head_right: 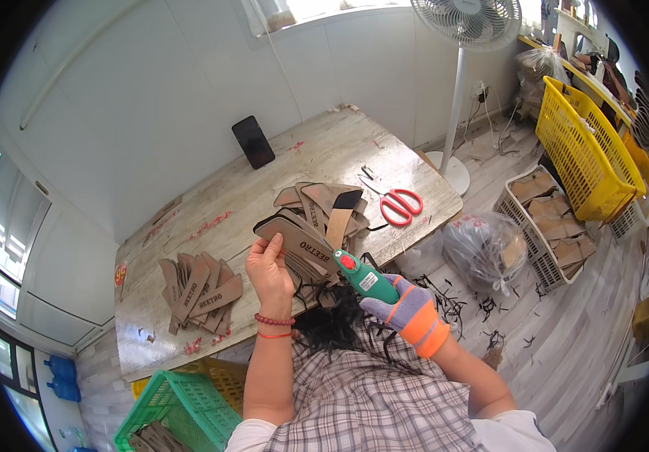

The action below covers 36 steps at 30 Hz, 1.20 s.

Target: The person uses a hot glue gun to apply glue to the edges of small cardboard pieces and presses them together. They handle the pieces one at a time, repeatedly applying glue and joining them on a cluttered work table.

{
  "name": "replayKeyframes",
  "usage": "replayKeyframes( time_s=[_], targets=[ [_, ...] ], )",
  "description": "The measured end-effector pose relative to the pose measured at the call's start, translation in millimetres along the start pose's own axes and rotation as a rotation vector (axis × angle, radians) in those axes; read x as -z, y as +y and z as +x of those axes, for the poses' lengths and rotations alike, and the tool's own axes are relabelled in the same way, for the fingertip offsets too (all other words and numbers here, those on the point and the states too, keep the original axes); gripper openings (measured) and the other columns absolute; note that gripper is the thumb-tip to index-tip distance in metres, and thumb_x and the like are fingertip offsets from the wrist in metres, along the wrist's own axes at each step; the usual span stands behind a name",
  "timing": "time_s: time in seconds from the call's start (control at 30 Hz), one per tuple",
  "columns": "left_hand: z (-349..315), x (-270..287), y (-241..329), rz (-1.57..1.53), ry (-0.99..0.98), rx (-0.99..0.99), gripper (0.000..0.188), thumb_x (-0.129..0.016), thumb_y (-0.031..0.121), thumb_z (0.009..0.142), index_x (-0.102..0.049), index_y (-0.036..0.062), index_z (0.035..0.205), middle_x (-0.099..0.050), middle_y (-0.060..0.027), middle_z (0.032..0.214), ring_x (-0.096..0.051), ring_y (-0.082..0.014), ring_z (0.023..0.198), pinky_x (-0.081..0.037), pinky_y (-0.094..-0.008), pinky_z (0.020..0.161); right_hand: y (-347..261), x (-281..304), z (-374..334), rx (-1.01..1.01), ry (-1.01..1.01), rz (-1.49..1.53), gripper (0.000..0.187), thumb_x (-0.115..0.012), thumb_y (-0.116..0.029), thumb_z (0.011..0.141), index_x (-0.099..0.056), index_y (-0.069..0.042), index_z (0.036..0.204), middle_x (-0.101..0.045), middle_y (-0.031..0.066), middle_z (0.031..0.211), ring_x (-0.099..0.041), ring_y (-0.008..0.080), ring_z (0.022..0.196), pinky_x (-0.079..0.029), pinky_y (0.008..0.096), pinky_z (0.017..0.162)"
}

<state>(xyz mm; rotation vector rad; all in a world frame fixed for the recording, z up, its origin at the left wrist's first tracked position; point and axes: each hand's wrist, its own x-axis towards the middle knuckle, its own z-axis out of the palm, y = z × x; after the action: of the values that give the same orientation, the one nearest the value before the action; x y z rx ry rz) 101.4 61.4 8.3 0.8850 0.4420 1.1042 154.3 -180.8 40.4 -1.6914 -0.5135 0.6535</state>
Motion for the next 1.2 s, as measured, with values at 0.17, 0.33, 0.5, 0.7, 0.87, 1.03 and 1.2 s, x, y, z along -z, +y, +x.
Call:
replayKeyframes(
  time_s=[0.17, 0.33, 0.5, 0.7, 0.87, 1.03, 1.2],
  targets=[
    [-17.8, -8.9, 21.7, -0.032, -0.011, 0.167, 0.007, -0.069, 0.004, 0.084, -0.062, 0.0049, 0.086, -0.067, -0.0032, 0.081, -0.061, -0.0115, 0.07, -0.047, -0.0238, 0.063, 0.6, -4.3, 0.6, 0.084, 0.018, -0.086, 0.056, -0.079, -0.032, 0.077, -0.057, 0.001, 0.116, -0.063, 0.0007, 0.077, -0.052, 0.004, 0.058, -0.044, 0.0217, 0.053],
    [-28.0, -12.6, 18.1, 0.025, -0.016, 0.126, 0.005, -0.068, 0.006, 0.085, -0.064, 0.0049, 0.087, -0.067, -0.0033, 0.081, -0.06, -0.011, 0.068, -0.047, -0.0245, 0.063, -7.3, -2.3, -2.9, 0.007, -0.029, -0.128, 0.058, -0.08, -0.03, 0.076, -0.057, 0.001, 0.119, -0.066, 0.0025, 0.086, -0.059, 0.0064, 0.071, -0.05, 0.0234, 0.065],
    [-37.5, -18.5, 15.5, 0.014, -0.047, 0.146, 0.004, -0.068, 0.004, 0.085, -0.064, 0.004, 0.087, -0.067, -0.0032, 0.082, -0.059, -0.0095, 0.067, -0.046, -0.0223, 0.061, -12.4, -1.3, -5.9, 0.0, -0.028, -0.039, 0.056, -0.08, -0.029, 0.077, -0.057, 0.001, 0.119, -0.064, 0.0014, 0.083, -0.057, 0.0052, 0.068, -0.049, 0.0225, 0.061],
    [-44.5, -16.7, 11.9, 0.071, -0.066, 0.164, 0.003, -0.068, 0.003, 0.085, -0.064, 0.0019, 0.085, -0.067, -0.0034, 0.08, -0.059, -0.0086, 0.067, -0.046, -0.0214, 0.061, -8.9, 0.8, -4.6, 0.002, -0.039, -0.018, 0.055, -0.079, -0.028, 0.077, -0.057, 0.0, 0.119, -0.064, 0.001, 0.083, -0.055, 0.0045, 0.066, -0.047, 0.0214, 0.059],
    [-50.1, -10.3, 11.2, 0.144, -0.155, 0.15, 0.004, -0.066, 0.0, 0.085, -0.065, -0.0019, 0.087, -0.067, -0.0032, 0.08, -0.058, -0.0077, 0.069, -0.046, -0.0201, 0.063, -13.3, 2.0, -4.3, -0.004, -0.035, -0.011, 0.054, -0.079, -0.028, 0.077, -0.057, -0.001, 0.118, -0.063, 0.0005, 0.082, -0.053, 0.0037, 0.063, -0.045, 0.0208, 0.056],
    [-49.9, -9.3, 15.9, 0.186, -0.186, 0.122, 0.005, -0.065, 0.001, 0.086, -0.065, -0.003, 0.089, -0.067, -0.003, 0.083, -0.058, -0.007, 0.071, -0.047, -0.0199, 0.066, -11.6, 4.1, -3.8, 0.006, -0.053, -0.014, 0.054, -0.08, -0.029, 0.077, -0.057, -0.001, 0.117, -0.063, -0.0002, 0.08, -0.053, 0.0041, 0.061, -0.045, 0.021, 0.055],
    [-46.1, -13.2, 22.3, 0.239, -0.173, 0.081, 0.008, -0.064, 0.003, 0.088, -0.065, -0.0036, 0.092, -0.061, 0.0022, 0.082, -0.053, -0.0043, 0.072, -0.042, -0.0183, 0.066, -5.4, 6.2, -3.6, 0.01, -0.084, -0.011, 0.053, -0.08, -0.03, 0.076, -0.058, -0.001, 0.115, -0.064, -0.0002, 0.077, -0.054, 0.0043, 0.06, -0.045, 0.0211, 0.055]
  ],
)
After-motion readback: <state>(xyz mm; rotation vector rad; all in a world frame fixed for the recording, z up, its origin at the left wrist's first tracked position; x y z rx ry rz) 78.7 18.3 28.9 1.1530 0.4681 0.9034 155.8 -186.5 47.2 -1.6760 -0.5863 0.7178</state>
